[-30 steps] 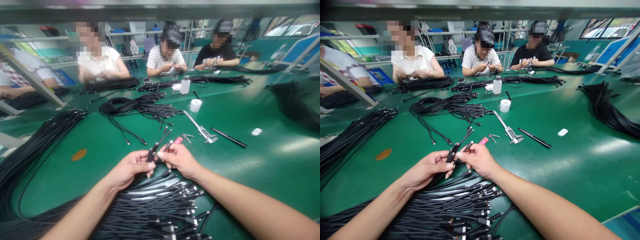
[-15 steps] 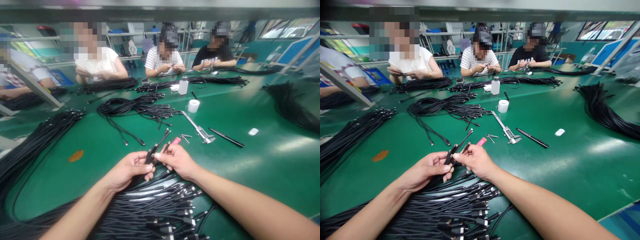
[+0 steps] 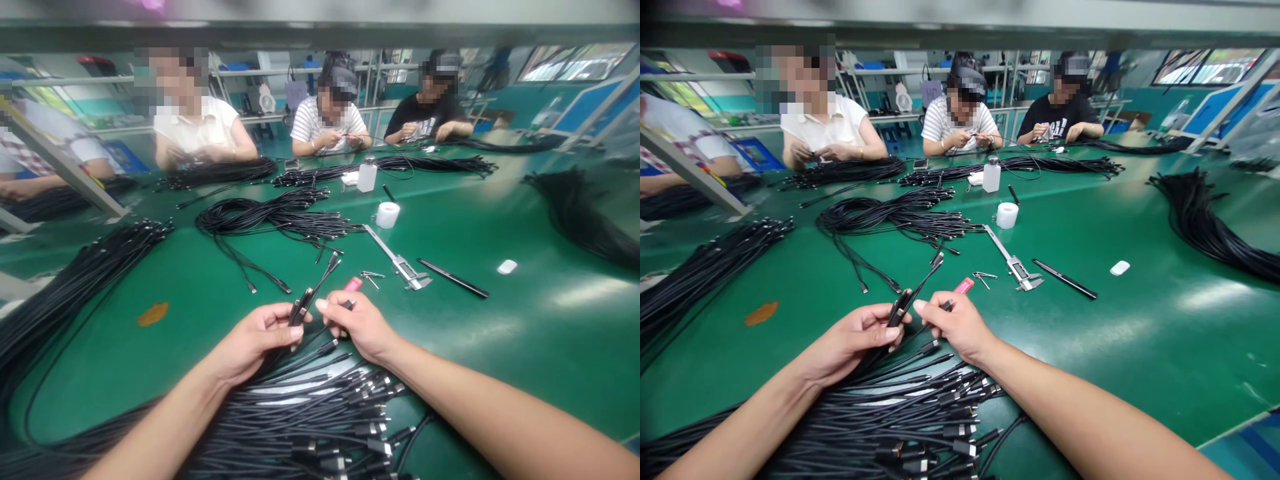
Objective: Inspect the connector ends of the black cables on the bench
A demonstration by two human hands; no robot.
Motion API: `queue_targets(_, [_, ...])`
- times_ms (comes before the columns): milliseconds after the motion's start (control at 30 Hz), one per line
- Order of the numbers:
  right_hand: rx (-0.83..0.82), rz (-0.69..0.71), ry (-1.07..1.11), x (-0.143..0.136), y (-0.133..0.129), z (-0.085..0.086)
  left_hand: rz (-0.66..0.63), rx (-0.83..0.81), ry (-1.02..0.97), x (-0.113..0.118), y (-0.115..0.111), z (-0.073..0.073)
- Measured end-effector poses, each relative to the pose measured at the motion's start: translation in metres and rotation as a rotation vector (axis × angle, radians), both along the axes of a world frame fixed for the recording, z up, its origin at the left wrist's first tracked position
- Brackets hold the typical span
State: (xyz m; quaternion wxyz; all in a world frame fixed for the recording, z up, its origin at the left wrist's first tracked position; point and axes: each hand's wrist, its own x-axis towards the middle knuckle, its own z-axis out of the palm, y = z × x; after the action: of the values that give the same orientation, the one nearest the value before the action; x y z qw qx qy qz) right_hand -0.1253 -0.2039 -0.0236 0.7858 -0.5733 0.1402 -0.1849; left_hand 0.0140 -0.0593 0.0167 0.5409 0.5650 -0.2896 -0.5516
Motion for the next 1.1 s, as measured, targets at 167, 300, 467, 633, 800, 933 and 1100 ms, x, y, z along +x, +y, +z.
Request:
queue_targets(167, [0.081, -0.098, -0.093, 0.0035, -0.0035, 0.0000, -0.056, 0.007, -0.026, -0.0018, 0.0017, 0.0038])
queue_targets(300, [0.180, -0.063, -0.121, 0.0046, -0.0061, 0.0017, -0.067, 0.017, -0.026, -0.0023, 0.0006, 0.0043])
queue_targets(467, [0.220, -0.048, -0.100, 0.0044, -0.0088, 0.0018, 0.011, 0.007, -0.012, -0.0010, -0.0008, 0.0025])
queue_targets(633, [0.242, -0.035, -0.088, 0.0044, -0.0087, 0.0023, 0.112, 0.014, -0.031, 0.0020, -0.0010, 0.0008])
queue_targets(800, [0.241, -0.042, -0.048, 0.0045, -0.0082, 0.0024, 0.110, 0.005, -0.041, 0.0027, -0.0007, 0.0006])
queue_targets(933, [0.232, -0.038, -0.031, 0.0041, -0.0092, 0.0024, 0.096, 0.007, -0.050, 0.0024, -0.0014, 0.0007])
queue_targets(1100, [0.199, -0.042, -0.007, 0.0039, -0.0090, 0.0034, 0.082, 0.016, -0.042, 0.0015, -0.0017, 0.0011])
